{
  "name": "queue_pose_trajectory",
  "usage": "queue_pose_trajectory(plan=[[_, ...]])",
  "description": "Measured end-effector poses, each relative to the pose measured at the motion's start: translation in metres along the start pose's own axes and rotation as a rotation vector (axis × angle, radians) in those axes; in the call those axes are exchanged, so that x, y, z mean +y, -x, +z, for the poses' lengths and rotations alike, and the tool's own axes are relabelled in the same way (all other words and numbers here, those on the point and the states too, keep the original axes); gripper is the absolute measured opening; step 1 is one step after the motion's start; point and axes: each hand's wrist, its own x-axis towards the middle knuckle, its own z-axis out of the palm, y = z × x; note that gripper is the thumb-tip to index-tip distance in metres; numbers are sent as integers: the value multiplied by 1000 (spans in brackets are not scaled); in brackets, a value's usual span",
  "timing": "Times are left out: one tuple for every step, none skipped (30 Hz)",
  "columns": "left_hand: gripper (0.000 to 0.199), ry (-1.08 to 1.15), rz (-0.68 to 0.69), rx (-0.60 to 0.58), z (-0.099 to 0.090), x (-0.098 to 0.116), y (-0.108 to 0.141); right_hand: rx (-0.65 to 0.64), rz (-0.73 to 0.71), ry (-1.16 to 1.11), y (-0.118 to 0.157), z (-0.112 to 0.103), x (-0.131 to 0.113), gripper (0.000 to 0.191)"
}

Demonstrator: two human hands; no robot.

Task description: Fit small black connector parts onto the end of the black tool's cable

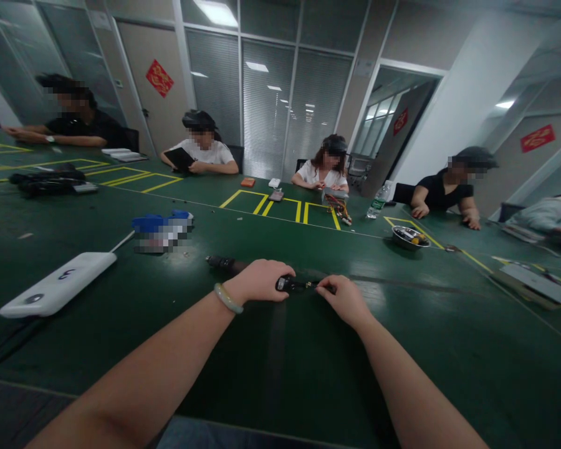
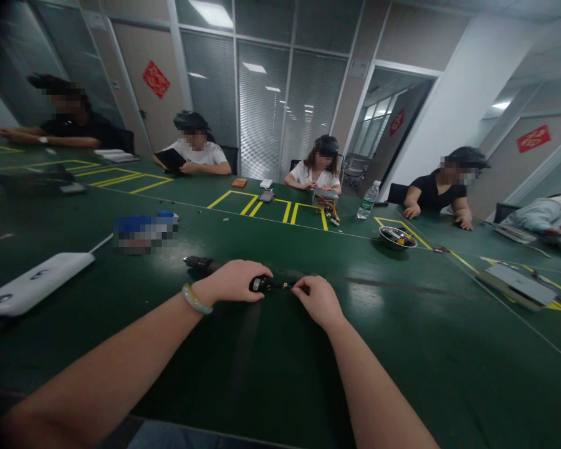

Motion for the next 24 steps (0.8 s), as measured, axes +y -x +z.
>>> queue_pose_trajectory(plan=[[36, -6, 2, 12, 3, 3, -2, 12, -1, -14, 0, 2, 0, 5], [31, -11, 5, 21, 5, 6, -3, 26, -1, -32, 0, 4, 0, 5], [27, -15, 6, 28, 6, 8, -5, 44, -3, -53, 0, 6, -1, 6], [24, -19, 4, 35, 8, 10, -6, 65, -9, -74, 0, 8, -2, 5], [21, -23, 0, 42, 9, 11, -6, 88, -20, -91, 0, 9, -2, 5], [19, -29, -5, 50, 10, 12, -7, 111, -36, -103, -1, 10, -3, 4], [17, -37, -9, 58, 12, 12, -8, 132, -54, -110, -1, 11, -3, 4], [16, -44, -11, 64, 14, 13, -9, 148, -71, -112, -1, 11, -4, 3], [15, -51, -10, 68, 15, 14, -10, 157, -84, -113, -2, 11, -4, 3], [15, -54, -6, 70, 17, 15, -11, 160, -90, -111, -2, 11, -4, 3], [14, -52, -4, 70, 19, 15, -12, 156, -92, -106, -3, 11, -4, 3], [14, -47, -5, 71, 22, 16, -13, 148, -91, -97, -3, 10, -4, 2], [14, -38, -11, 71, 24, 16, -14, 134, -93, -84, -3, 10, -4, 2], [14, -26, -18, 70, 25, 16, -15, 118, -98, -72, -3, 9, -5, 3], [15, -12, -24, 68, 26, 16, -16, 100, -105, -62, -3, 9, -5, 3], [15, 3, -29, 68, 27, 16, -16, 85, -113, -56, -3, 9, -6, 4], [15, 19, -32, 67, 27, 15, -17, 75, -119, -54, -3, 9, -7, 5], [16, 34, -33, 65, 27, 15, -17, 70, -120, -53, -2, 9, -7, 5], [18, 47, -36, 59, 27, 14, -17, 69, -117, -51, -2, 9, -7, 6], [19, 54, -42, 54, 26, 13, -17, 71, -112, -48, -1, 10, -8, 6], [21, 58, -50, 46, 25, 13, -17, 73, -109, -41, 0, 11, -7, 6], [22, 58, -55, 38, 24, 12, -17, 76, -112, -34, 0, 12, -7, 6], [22, 56, -55, 30, 23, 12, -17, 81, -120, -26, 1, 13, -6, 6], [21, 53, -50, 24, 23, 12, -17, 93, -130, -19, 0, 14, -5, 7]])
